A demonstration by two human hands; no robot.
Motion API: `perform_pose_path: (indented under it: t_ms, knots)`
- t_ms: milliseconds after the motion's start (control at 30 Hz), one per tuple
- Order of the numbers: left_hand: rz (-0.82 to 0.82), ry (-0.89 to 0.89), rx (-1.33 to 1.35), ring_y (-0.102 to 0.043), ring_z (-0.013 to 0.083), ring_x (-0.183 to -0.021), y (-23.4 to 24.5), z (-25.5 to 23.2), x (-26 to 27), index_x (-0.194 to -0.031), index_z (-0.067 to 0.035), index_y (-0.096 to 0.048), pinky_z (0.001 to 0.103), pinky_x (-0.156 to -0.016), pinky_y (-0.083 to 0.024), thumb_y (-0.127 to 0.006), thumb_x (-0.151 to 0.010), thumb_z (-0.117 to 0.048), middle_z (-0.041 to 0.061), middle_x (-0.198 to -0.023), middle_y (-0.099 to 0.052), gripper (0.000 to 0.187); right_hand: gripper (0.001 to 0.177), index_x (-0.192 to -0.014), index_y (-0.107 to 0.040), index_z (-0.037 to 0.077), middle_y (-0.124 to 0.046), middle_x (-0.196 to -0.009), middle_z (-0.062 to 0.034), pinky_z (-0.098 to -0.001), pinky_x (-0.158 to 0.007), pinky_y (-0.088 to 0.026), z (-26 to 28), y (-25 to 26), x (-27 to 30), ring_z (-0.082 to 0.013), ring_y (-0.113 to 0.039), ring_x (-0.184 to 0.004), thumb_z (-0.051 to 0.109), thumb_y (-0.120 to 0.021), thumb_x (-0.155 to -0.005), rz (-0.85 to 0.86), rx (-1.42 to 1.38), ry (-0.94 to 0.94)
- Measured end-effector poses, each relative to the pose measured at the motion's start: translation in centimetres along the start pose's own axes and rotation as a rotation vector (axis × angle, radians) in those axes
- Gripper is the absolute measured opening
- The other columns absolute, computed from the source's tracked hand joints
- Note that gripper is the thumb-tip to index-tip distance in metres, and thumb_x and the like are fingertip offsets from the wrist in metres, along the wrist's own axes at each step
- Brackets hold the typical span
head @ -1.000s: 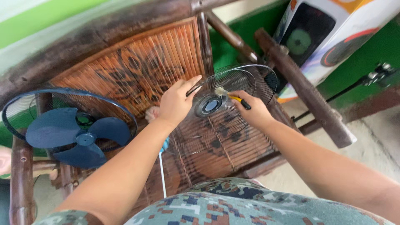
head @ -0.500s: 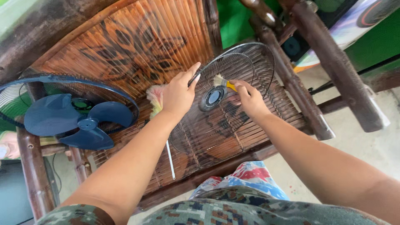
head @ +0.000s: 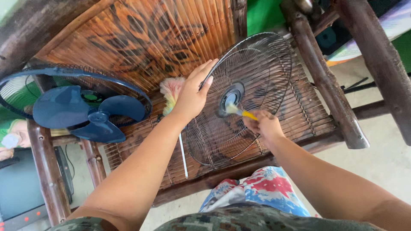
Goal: The person uses a small brush to clean the metal grille of a disassembled electric fan. They hold the grille with one hand and brush the wires and frame with the other, working over a bamboo chair.
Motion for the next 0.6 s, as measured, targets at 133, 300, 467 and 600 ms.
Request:
perform_pose_path:
  t_ms: [133,300,467,600]
  knots:
    - [-0.026,-0.008,-0.026,-0.054,0.0304,-0.142,-0.1,-0.1,0.7,-0.148,-0.013,-0.053,0.037,-0.118,-0.044,-0.057,-0.104,-0.002,0.012,-0.153,-0.056,0.046,0.026,-0.119,-0.064,0.001,-0.076,-0.105,-0.0147,-0.0315,-0.083,-0.059,0.0,1.1,-0.6,-0.0201,-0.075,-0.088,0.017,-0.049,-0.104,-0.013,-0.016,0.06]
    - [-0.094,-0.027,-0.146,-0.061,0.0308,-0.134,0.6,0.3,0.6,-0.145,-0.013,-0.055,0.036,-0.111,-0.051,-0.055,-0.097,0.01,0.011,-0.148,-0.06,0.053,0.027,-0.117,-0.067,-0.003,-0.076,-0.096,-0.0171,-0.0315,-0.077,-0.058,0.4,-1.4,0.1,-0.0207,-0.071,-0.081,0.014,-0.052,-0.102,0.099,0.404,0.081]
    - [-0.095,-0.122,-0.123,-0.06,0.0345,-0.134,1.0,0.7,0.7,-0.146,-0.01,-0.053,0.038,-0.114,-0.049,-0.053,-0.093,0.015,0.015,-0.146,-0.06,0.059,0.026,-0.115,-0.066,-0.003,-0.075,-0.093,-0.0105,-0.0273,-0.075,-0.057,2.8,-3.5,0.2,-0.0145,-0.072,-0.079,0.012,-0.05,-0.102,0.084,0.374,0.181]
    - [-0.115,-0.125,-0.115,-0.059,0.0351,-0.135,1.5,1.4,0.8,-0.144,-0.009,-0.055,0.037,-0.114,-0.048,-0.052,-0.088,0.017,0.016,-0.145,-0.061,0.061,0.025,-0.113,-0.069,-0.001,-0.075,-0.086,-0.0114,-0.0276,-0.07,-0.055,2.8,-3.9,0.2,-0.0147,-0.069,-0.074,0.012,-0.051,-0.102,0.096,0.522,0.13]
Point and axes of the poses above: each hand's wrist, its own x-axis away from the middle knuckle, its own y-axis out of the back of the hand, z = x × y, the point moved 6 cm from there along -x, towards the middle knuckle
